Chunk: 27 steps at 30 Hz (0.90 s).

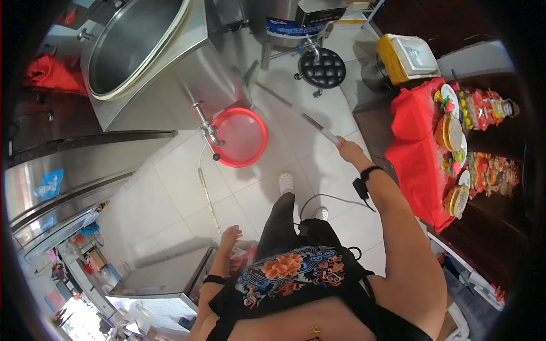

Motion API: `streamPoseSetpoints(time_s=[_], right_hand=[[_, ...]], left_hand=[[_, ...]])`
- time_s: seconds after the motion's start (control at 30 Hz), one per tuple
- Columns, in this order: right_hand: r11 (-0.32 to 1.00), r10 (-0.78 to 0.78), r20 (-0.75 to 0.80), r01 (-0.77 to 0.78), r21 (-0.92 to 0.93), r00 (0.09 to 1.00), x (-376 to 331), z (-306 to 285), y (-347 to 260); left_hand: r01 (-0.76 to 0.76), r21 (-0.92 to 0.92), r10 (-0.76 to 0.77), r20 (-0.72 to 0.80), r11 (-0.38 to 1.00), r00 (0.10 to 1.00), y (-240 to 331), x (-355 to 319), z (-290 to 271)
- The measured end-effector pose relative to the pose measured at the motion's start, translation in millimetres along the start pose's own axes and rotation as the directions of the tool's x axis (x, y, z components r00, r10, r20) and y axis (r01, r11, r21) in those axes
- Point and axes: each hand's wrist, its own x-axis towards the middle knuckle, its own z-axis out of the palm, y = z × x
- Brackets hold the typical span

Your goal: The person mops the tiled floor of a cluttered kitchen and storage area using a long-handled mop. They move around various items including a red bucket, a large metal pot, and stacked boxes while cleaning the floor surface.

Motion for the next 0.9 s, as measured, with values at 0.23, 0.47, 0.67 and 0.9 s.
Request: streamPoseSetpoints(time_s=[0.23,0.47,0.67,0.9], right_hand=[[0.986,0.136,0.07,-0.142,0.088,0.988,-119,84,107],[0.922,0.294,0.167,-0.326,0.211,0.941,-330,238,201],[0.9,0.355,0.236,-0.399,0.175,0.905,-586,357,240],[0.707,0.61,0.28,-0.669,0.231,0.741,-764,416,244]], left_hand=[[-0.1,0.134,0.1,0.007,0.986,0.995,35,0,3],[-0.205,0.33,0.206,0.031,0.921,0.978,53,-18,43],[-0.172,0.47,0.122,0.137,0.866,0.983,24,-28,98],[-0.243,0.642,0.093,0.258,0.728,0.962,6,-35,165]])
